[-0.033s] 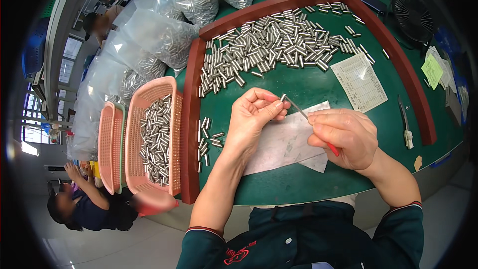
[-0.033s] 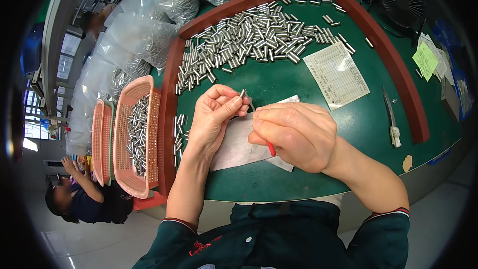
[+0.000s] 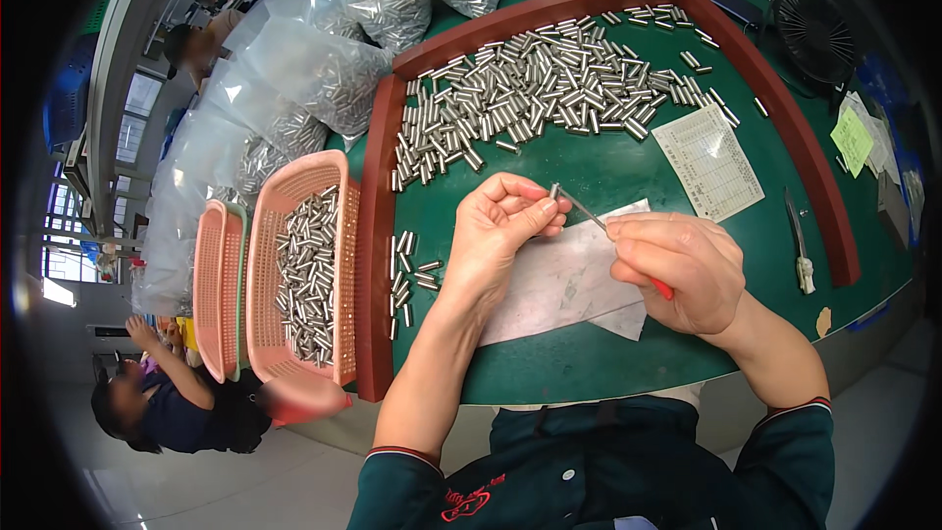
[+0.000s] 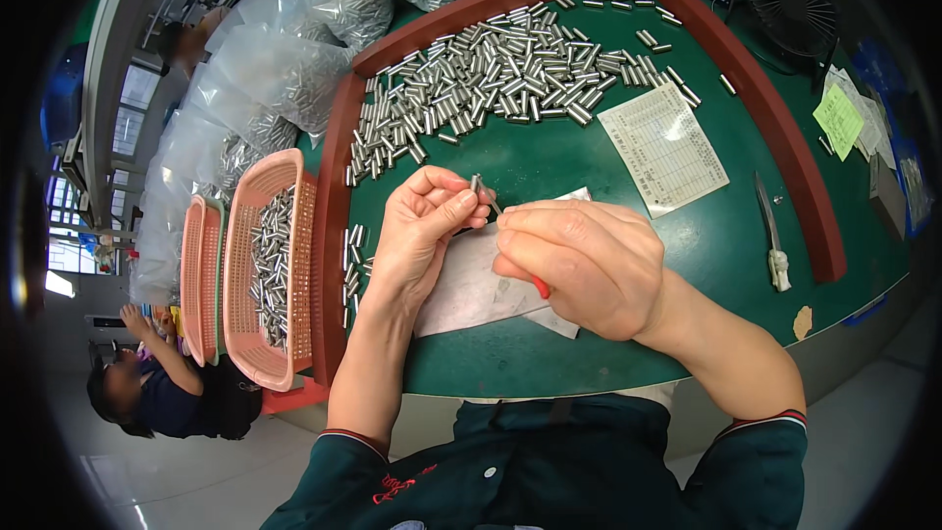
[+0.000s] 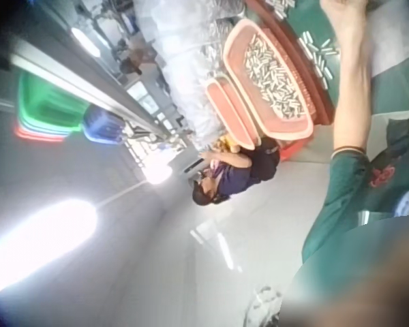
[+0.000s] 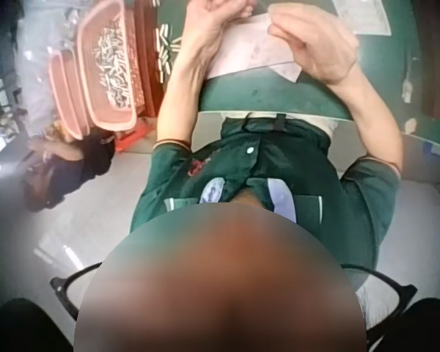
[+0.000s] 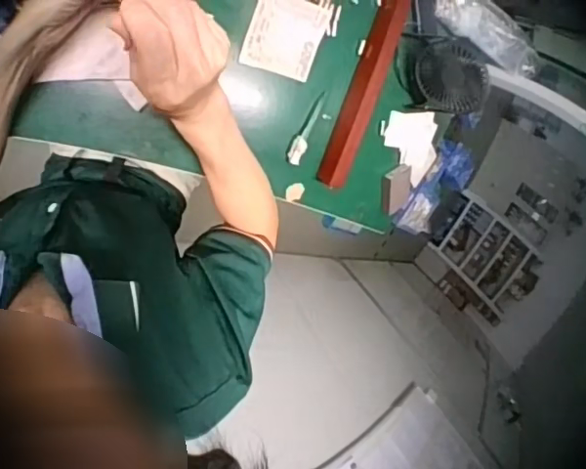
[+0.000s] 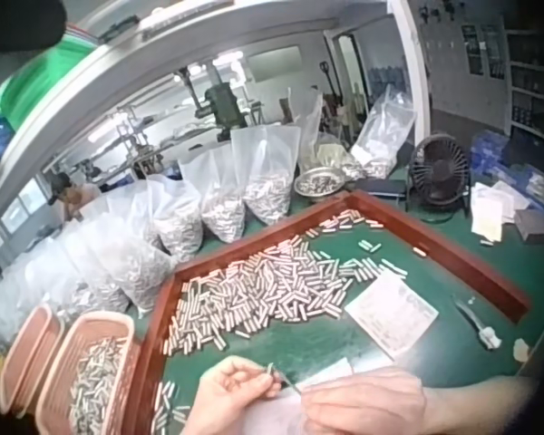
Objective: Inspecting the interior of small cylindrical metal components using a thin needle tool at a workbench.
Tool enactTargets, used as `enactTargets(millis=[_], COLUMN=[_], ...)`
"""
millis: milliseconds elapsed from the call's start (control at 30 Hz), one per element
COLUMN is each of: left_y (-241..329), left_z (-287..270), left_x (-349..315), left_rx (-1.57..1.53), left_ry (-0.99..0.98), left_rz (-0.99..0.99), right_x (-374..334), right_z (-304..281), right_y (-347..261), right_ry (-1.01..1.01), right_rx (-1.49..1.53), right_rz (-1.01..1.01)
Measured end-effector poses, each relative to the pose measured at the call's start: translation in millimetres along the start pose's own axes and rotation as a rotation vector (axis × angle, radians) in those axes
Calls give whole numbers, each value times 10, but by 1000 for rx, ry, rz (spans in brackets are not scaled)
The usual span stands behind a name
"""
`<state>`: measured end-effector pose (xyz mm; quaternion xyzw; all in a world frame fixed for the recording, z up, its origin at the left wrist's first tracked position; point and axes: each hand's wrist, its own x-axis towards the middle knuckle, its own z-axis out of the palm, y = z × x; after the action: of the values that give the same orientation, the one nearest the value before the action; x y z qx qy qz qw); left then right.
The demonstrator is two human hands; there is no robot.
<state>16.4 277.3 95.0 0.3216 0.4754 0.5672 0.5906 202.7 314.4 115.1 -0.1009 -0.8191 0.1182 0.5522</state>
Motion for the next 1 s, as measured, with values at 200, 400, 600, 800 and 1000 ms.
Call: enactTargets(millis=[200,400,600,800,1000], left_y=[-22,-8,3,-16,-23], left_z=[-58,-58,-42,-20,17], left_x=[23,16,14,29,7], left_rx=[-107,-109,-121,142,159], left_ry=[-1,8,81,252,208], left_rz=[23,42,52,199,151], right_x=[-20,-22,29,4,-13], right_z=[22,36,-77,-22,10], right_y=[-1,36,-24,28,3], right_ry=[-37,51,-34,-32,-50], right_rx=[58,81,36,57,48], right_rz=[112,38,39,9,23])
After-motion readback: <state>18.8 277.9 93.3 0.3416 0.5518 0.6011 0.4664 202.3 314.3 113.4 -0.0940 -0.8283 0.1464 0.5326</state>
